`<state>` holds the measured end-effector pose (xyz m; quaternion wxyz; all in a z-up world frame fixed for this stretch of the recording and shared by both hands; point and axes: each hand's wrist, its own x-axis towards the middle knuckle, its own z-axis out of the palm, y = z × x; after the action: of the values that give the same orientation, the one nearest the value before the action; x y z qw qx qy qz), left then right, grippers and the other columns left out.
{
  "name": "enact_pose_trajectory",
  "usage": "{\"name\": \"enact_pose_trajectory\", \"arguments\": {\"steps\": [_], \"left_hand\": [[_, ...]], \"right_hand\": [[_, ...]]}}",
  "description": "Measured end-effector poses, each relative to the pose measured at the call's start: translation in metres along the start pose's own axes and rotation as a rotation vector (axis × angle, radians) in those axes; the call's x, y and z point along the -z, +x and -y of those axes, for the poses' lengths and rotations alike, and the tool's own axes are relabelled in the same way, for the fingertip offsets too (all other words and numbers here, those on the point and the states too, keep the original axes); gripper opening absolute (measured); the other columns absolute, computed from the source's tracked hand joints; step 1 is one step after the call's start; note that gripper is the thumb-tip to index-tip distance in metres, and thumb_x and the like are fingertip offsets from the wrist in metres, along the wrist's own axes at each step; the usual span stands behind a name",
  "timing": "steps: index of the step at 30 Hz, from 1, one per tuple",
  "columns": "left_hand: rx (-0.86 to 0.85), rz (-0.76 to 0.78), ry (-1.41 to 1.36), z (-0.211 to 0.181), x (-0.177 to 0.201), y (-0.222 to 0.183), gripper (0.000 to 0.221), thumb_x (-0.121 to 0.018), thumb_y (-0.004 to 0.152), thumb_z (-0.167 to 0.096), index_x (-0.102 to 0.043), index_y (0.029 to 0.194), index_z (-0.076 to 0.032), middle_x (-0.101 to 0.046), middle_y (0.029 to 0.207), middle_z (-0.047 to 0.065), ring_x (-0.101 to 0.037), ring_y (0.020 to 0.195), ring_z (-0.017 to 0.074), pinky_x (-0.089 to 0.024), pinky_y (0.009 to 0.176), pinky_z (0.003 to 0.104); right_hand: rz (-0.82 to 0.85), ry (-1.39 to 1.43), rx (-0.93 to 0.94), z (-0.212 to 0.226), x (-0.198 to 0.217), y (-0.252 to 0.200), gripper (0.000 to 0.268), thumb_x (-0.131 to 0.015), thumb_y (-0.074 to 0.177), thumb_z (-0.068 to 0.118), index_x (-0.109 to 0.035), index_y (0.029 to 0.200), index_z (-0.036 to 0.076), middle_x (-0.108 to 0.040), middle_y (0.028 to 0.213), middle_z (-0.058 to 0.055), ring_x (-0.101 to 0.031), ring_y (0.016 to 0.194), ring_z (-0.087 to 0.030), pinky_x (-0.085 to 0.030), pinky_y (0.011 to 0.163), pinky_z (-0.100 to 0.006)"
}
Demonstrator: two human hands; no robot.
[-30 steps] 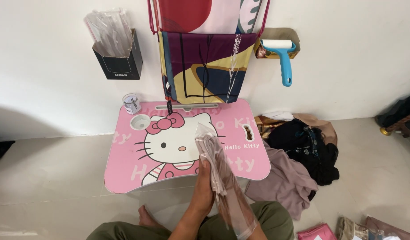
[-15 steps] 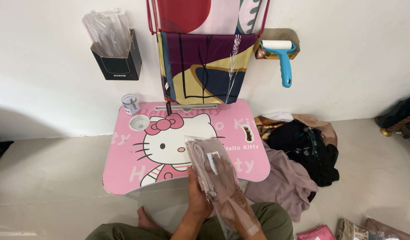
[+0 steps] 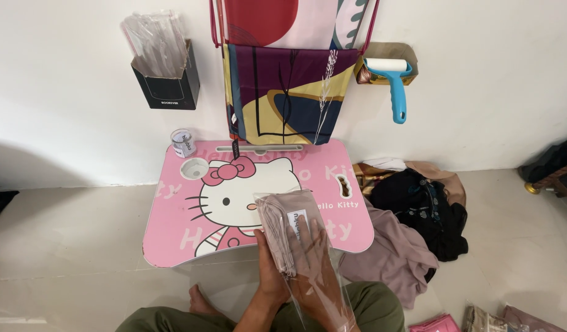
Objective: A person uses a lint roller on a scarf to clean it, folds it neatly, and then places it into a clear plastic bag for packaging.
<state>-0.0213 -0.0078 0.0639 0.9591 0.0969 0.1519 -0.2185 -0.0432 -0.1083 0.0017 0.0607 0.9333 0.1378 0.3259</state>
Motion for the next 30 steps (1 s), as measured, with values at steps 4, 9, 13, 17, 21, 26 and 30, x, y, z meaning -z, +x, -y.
{"name": "enact_pose_trajectory", "arguments": {"steps": [4,9,13,17,21,26,30], "left_hand": [[-0.014,-0.003,0.1,-0.004,0.025,0.015,0.081,-0.039,0.091,-0.067,-0.057,0.145,-0.009,-0.062,0.14,0.015,-0.057,0.131,0.0309,-0.043,0.114,0.045],[0.002,0.023,0.114,-0.003,0.022,0.01,0.079,-0.035,0.094,-0.058,-0.048,0.154,-0.008,-0.053,0.155,0.015,-0.046,0.145,0.0314,-0.033,0.124,0.047],[-0.066,0.07,0.193,-0.005,0.037,0.02,0.075,-0.034,0.097,-0.054,-0.049,0.152,-0.006,-0.056,0.153,0.018,-0.05,0.142,0.0325,-0.037,0.121,0.048],[-0.209,0.289,0.369,-0.023,0.027,0.015,0.072,-0.035,0.099,-0.055,-0.05,0.15,-0.006,-0.061,0.144,0.016,-0.057,0.134,0.032,-0.043,0.114,0.049],[-0.177,-0.054,0.494,-0.029,0.007,0.004,0.044,-0.064,0.093,-0.025,-0.061,0.131,-0.005,-0.073,0.118,0.014,-0.069,0.109,0.0293,-0.056,0.097,0.045],[-0.087,-0.338,0.435,-0.029,-0.023,-0.007,0.037,-0.06,0.099,-0.026,-0.066,0.129,-0.005,-0.073,0.12,0.013,-0.068,0.112,0.0247,-0.053,0.096,0.039],[-0.126,-0.173,0.439,-0.029,-0.012,-0.001,0.036,-0.053,0.104,-0.03,-0.066,0.125,-0.003,-0.072,0.11,0.012,-0.068,0.1,0.0237,-0.054,0.089,0.037]], "right_hand": [[-0.028,-0.179,0.026,-0.005,-0.03,-0.01,0.051,-0.029,0.107,0.013,-0.029,0.157,0.008,-0.022,0.17,-0.018,-0.025,0.156,-0.039,-0.025,0.128,-0.056],[0.073,0.049,0.021,-0.002,-0.007,-0.001,0.078,-0.044,0.101,0.048,-0.016,0.167,0.017,-0.015,0.173,-0.015,-0.017,0.159,-0.043,-0.015,0.129,-0.06],[-0.07,-0.264,0.122,-0.013,-0.033,-0.009,0.061,-0.041,0.107,0.023,-0.021,0.165,0.025,-0.025,0.17,-0.009,-0.034,0.151,-0.042,-0.033,0.12,-0.057],[-0.09,-0.375,0.15,-0.018,-0.032,-0.015,0.065,-0.046,0.109,0.014,-0.019,0.167,0.031,-0.021,0.171,-0.01,-0.03,0.154,-0.039,-0.04,0.121,-0.055],[-0.006,0.169,0.107,-0.01,-0.01,-0.019,0.054,-0.032,0.107,0.019,-0.036,0.16,0.03,-0.023,0.172,-0.008,-0.022,0.159,-0.036,-0.016,0.13,-0.06],[0.014,0.09,0.13,-0.01,-0.029,-0.023,0.073,-0.047,0.093,0.011,-0.029,0.163,0.023,-0.017,0.172,-0.016,-0.02,0.159,-0.042,-0.018,0.129,-0.061],[-0.039,-0.04,0.111,-0.011,-0.034,-0.029,0.066,-0.046,0.099,0.016,-0.03,0.163,0.01,-0.032,0.167,-0.014,-0.032,0.153,-0.044,-0.024,0.13,-0.053]]}}
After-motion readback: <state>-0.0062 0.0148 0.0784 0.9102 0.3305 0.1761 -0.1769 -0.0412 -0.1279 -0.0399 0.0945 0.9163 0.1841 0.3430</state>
